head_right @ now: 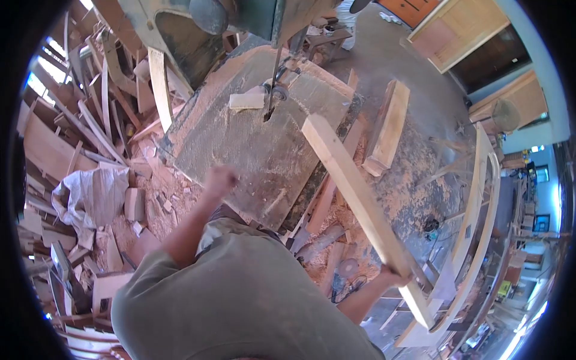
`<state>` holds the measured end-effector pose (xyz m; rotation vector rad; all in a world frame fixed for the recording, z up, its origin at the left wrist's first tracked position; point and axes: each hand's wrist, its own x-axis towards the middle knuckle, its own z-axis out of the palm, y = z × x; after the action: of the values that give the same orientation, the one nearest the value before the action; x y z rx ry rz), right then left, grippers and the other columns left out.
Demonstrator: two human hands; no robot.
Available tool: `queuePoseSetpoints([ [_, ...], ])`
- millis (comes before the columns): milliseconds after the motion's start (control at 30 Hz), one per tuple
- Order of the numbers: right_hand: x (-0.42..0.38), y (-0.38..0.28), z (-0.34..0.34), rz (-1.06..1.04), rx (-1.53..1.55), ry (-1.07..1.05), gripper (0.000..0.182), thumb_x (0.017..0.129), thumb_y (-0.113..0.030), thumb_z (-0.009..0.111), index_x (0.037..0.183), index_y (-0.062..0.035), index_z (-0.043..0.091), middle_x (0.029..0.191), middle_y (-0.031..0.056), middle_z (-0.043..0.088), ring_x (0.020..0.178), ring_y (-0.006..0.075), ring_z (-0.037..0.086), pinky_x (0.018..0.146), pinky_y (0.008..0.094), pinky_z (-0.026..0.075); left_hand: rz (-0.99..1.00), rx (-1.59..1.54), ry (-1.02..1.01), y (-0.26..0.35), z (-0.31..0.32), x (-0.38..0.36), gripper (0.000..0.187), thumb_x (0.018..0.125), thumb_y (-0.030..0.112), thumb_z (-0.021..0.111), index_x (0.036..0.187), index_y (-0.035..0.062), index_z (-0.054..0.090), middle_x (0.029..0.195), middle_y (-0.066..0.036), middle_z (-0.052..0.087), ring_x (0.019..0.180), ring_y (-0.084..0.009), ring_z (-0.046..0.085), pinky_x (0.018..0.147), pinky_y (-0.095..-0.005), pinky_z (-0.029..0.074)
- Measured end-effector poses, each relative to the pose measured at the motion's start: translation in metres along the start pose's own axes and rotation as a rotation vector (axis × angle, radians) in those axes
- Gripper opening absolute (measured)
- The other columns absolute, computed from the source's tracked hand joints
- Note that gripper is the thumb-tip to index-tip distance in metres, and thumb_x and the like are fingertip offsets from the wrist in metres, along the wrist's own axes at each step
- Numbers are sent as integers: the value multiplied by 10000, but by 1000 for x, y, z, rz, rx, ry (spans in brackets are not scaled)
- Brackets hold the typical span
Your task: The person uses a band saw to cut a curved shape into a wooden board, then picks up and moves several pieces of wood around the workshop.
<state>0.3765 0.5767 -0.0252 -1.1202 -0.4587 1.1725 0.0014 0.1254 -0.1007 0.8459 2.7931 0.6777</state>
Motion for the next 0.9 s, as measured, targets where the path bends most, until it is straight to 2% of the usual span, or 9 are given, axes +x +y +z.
queuePoseSetpoints([
  [67,-20,-20,-40,-48,106,54,739,732,-514,607,1306,-71,464,1230,191,536,1130,399,556,937,590,467,-581,-461,358,-37,-58,16,210,818,185,556,774,58,716,775,-176,686,636,-332,652,579,-406,496],
  [100,-32,-30,-55,-85,204,95,723,723,-505,627,1284,-76,475,1215,186,544,1105,398,570,923,587,478,-696,-677,519,-39,-87,39,291,853,211,498,767,40,717,793,-202,684,688,-350,658,613,-405,490],
  [267,-108,-80,-139,-273,470,175,562,698,-407,683,1154,-113,537,1126,156,567,1071,384,576,904,639,450,-302,-501,576,-61,-105,177,383,884,317,487,901,14,720,871,-243,680,878,-401,656,810,-451,493],
  [367,-179,-114,-159,-538,506,307,534,672,-379,711,1130,-130,595,1135,107,599,1067,339,593,939,553,481,-313,-261,279,-38,-104,204,458,923,393,452,937,21,718,903,-259,673,929,-400,651,878,-474,480],
  [433,-228,-132,-179,-581,537,299,536,675,-365,703,1142,-128,592,1137,112,601,1075,335,589,941,546,480,-57,-127,142,-55,-83,226,457,950,435,428,1040,93,718,980,-235,678,985,-380,644,916,-468,473],
  [567,-306,-164,-242,-727,553,424,520,684,-330,680,1144,-99,610,1144,126,604,1095,329,579,958,520,471,120,8,-21,-79,-76,218,395,952,441,441,1210,244,667,1116,-122,684,1036,-340,637,919,-442,480],
  [700,-403,-191,-274,-1048,491,496,496,686,-290,682,1108,-33,629,1167,145,601,1101,324,577,938,495,477,353,-68,-38,-123,-54,177,361,920,391,540,1167,172,686,1085,-93,700,970,-329,659,872,-425,506],
  [767,-431,-167,-272,-997,429,521,493,686,-289,681,1106,-36,630,1165,145,602,1099,324,578,940,498,476,355,-119,-45,-158,-76,153,329,894,353,599,1127,143,699,1061,-96,706,927,-325,670,837,-419,522],
  [900,-430,-134,-236,-814,306,415,486,686,-287,680,1103,-43,631,1160,145,605,1094,325,581,943,502,474,212,-199,-12,-116,-130,63,414,810,366,711,1036,19,705,1004,-177,707,896,-324,682,794,-425,531],
])
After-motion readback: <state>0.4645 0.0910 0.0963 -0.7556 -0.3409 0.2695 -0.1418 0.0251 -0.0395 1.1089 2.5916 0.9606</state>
